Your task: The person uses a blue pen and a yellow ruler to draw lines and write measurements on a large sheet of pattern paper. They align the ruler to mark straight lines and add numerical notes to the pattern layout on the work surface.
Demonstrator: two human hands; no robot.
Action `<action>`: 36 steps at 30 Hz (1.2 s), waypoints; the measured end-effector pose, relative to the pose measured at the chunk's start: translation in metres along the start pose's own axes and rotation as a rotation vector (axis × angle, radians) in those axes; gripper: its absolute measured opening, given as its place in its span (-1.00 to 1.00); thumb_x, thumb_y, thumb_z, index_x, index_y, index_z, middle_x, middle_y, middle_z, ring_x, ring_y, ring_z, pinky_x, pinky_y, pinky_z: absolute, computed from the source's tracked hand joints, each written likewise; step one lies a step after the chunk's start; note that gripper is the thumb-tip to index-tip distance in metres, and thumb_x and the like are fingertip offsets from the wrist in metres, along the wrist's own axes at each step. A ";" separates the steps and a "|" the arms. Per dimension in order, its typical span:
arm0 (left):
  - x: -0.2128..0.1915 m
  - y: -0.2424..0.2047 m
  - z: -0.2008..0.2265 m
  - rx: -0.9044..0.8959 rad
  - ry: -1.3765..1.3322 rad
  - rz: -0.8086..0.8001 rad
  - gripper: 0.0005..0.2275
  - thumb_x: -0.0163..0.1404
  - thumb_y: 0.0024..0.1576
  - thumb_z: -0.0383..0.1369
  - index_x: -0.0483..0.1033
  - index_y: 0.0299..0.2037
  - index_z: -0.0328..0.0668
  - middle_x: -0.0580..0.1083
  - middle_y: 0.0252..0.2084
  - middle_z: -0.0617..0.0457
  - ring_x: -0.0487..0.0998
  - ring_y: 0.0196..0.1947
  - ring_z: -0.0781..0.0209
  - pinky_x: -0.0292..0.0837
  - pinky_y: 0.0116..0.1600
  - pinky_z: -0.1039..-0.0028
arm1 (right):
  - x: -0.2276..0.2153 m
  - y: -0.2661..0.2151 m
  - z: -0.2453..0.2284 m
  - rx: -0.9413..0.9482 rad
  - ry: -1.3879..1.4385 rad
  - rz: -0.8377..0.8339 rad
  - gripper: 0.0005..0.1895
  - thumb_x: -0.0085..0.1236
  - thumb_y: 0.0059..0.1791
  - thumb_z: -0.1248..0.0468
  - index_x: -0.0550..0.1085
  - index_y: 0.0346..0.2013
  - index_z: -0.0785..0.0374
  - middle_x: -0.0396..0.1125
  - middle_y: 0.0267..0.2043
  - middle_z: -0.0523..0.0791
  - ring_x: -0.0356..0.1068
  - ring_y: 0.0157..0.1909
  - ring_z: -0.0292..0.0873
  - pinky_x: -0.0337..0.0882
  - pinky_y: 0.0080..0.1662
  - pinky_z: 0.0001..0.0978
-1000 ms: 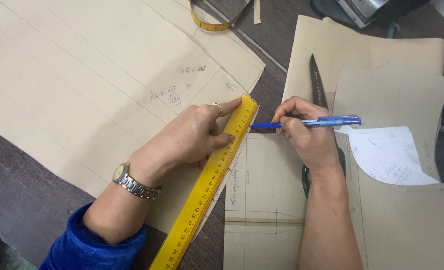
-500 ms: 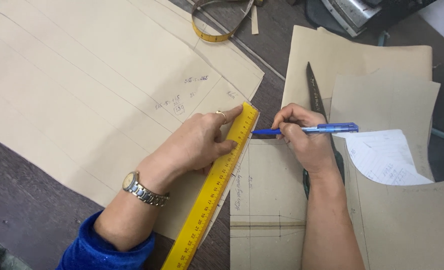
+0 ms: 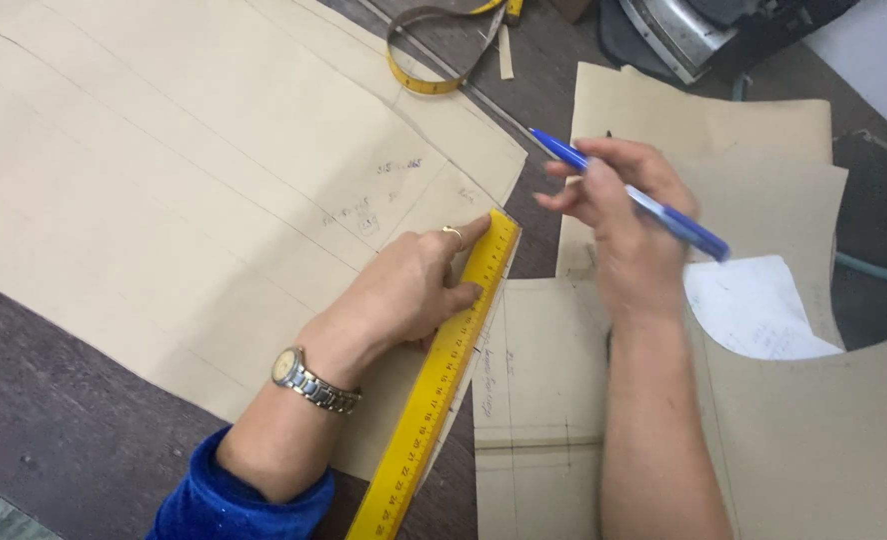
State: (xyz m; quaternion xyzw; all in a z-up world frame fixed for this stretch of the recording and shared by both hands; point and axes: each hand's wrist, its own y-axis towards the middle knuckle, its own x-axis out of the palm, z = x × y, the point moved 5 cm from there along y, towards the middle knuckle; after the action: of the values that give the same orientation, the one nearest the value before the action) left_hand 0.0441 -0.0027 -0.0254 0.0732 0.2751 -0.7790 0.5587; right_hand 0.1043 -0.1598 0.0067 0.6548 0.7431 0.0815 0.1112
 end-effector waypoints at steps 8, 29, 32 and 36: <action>-0.004 0.004 -0.002 0.057 -0.004 0.046 -0.47 0.05 0.01 -0.55 0.26 0.25 -0.35 0.55 -0.31 -0.44 0.64 -0.49 -0.26 0.43 -0.68 0.47 | 0.031 0.010 0.040 0.070 0.112 0.106 -0.82 0.13 -0.11 0.42 0.42 -0.23 0.38 0.30 -0.46 -0.08 0.31 -0.49 -0.37 0.64 -0.23 -0.37; -0.103 -0.008 -0.089 0.008 0.094 0.706 -0.55 0.00 -0.03 -0.56 0.40 0.14 -0.52 0.45 -0.71 -0.08 0.54 -0.69 0.03 0.41 -0.60 0.29 | 0.076 -0.003 0.053 -0.068 -0.173 -0.208 -0.89 0.01 -0.08 0.38 0.47 -0.34 0.38 0.41 -0.52 0.02 0.44 -0.53 -0.24 0.55 -0.36 -0.42; -0.103 -0.004 -0.092 -0.024 0.092 0.753 -0.57 0.01 -0.03 -0.53 0.44 0.12 -0.44 0.47 -0.69 -0.09 0.58 -0.62 -0.03 0.44 -0.53 0.29 | 0.078 -0.003 0.052 -0.061 -0.181 -0.214 -0.89 0.02 -0.08 0.39 0.47 -0.34 0.38 0.41 -0.53 0.02 0.44 -0.54 -0.24 0.56 -0.37 -0.42; -0.102 -0.006 -0.081 -0.017 0.090 0.769 -0.61 0.07 0.03 -0.46 0.45 0.08 -0.44 0.52 -0.58 -0.19 0.60 -0.58 -0.10 0.48 -0.53 0.24 | 0.078 -0.003 0.053 -0.060 -0.198 -0.214 -0.89 0.01 -0.06 0.36 0.47 -0.34 0.37 0.40 -0.54 0.00 0.43 -0.54 -0.24 0.55 -0.37 -0.41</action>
State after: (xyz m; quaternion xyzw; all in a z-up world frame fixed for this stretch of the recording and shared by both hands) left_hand 0.0599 0.1247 -0.0485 0.2004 0.2583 -0.5062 0.7981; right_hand 0.1062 -0.0844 -0.0493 0.5730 0.7913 0.0262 0.2116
